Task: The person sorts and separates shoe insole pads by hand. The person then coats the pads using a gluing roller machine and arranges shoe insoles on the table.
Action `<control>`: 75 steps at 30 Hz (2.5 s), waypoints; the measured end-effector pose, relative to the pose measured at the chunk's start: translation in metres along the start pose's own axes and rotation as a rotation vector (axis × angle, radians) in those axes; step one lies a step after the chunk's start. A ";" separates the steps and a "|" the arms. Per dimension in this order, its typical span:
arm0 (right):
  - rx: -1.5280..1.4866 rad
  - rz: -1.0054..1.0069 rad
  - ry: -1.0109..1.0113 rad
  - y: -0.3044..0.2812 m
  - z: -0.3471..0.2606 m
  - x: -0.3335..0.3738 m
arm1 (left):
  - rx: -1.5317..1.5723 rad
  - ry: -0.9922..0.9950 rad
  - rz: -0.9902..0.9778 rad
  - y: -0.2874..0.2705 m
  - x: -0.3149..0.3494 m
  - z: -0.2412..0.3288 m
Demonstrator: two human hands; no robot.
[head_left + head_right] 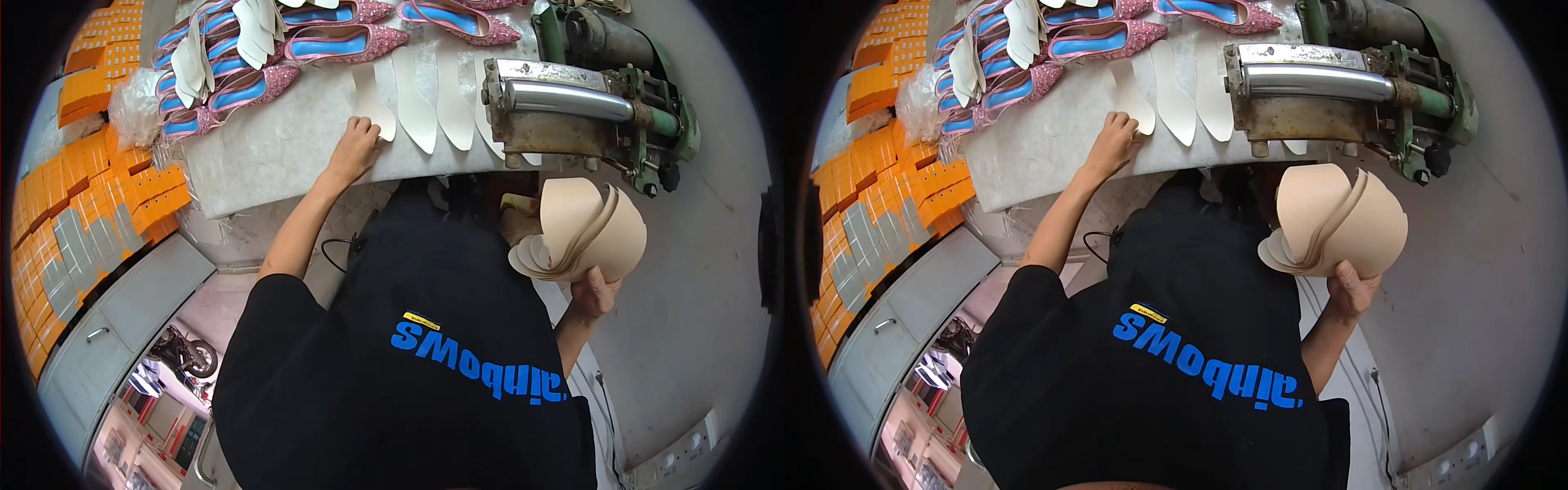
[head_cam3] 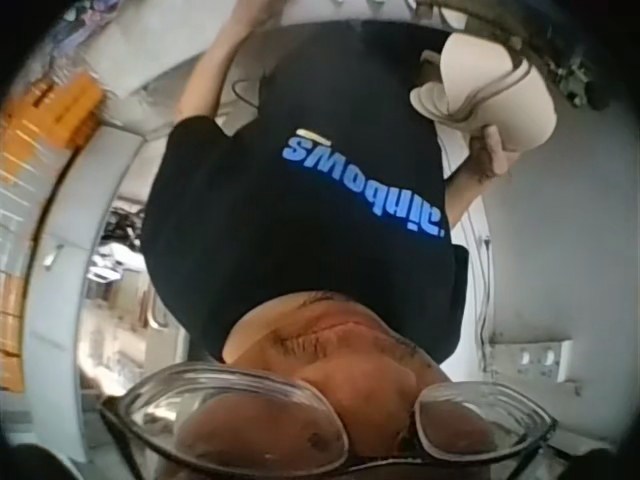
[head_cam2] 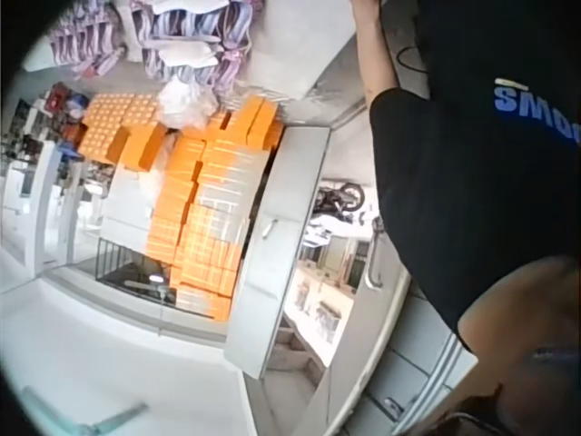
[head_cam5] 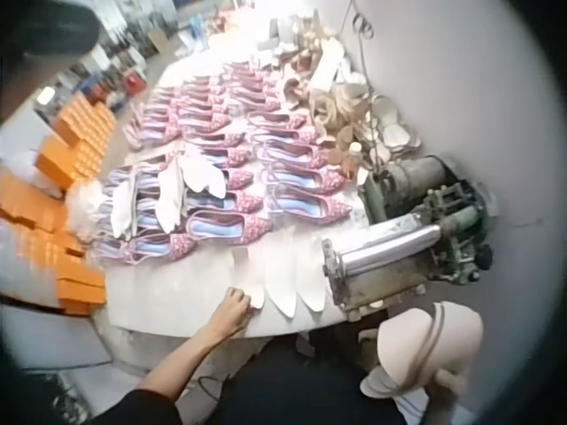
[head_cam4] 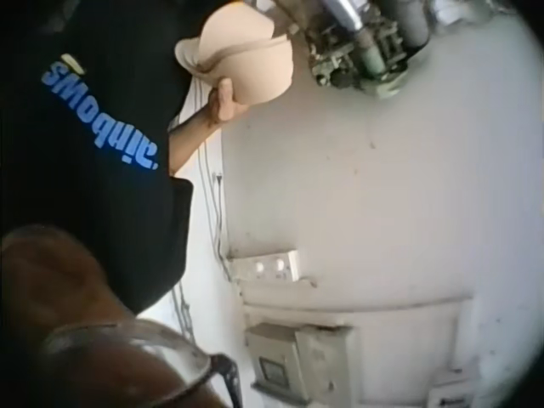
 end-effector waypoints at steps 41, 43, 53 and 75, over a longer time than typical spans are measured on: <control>0.349 0.350 0.058 -0.023 0.003 -0.001 | 1.034 0.417 0.033 -0.185 -0.279 0.188; 0.317 0.380 0.079 -0.028 0.007 0.010 | 0.687 0.230 0.256 -0.190 -0.272 0.157; 0.112 0.248 0.128 -0.005 0.019 0.020 | 0.308 0.274 -0.202 0.155 -0.158 0.045; 0.369 -0.251 -0.173 0.061 -0.071 -0.008 | 1.239 0.135 -0.023 -0.086 -0.085 0.305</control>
Point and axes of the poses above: each hand's wrist, its own x-axis away from the middle knuckle, its own y-axis out of the palm, z = x × y, the point moved 7 cm from there along -x, towards the middle knuckle, and after that the axes turned 13 degrees about x, right-handed, at the moved point
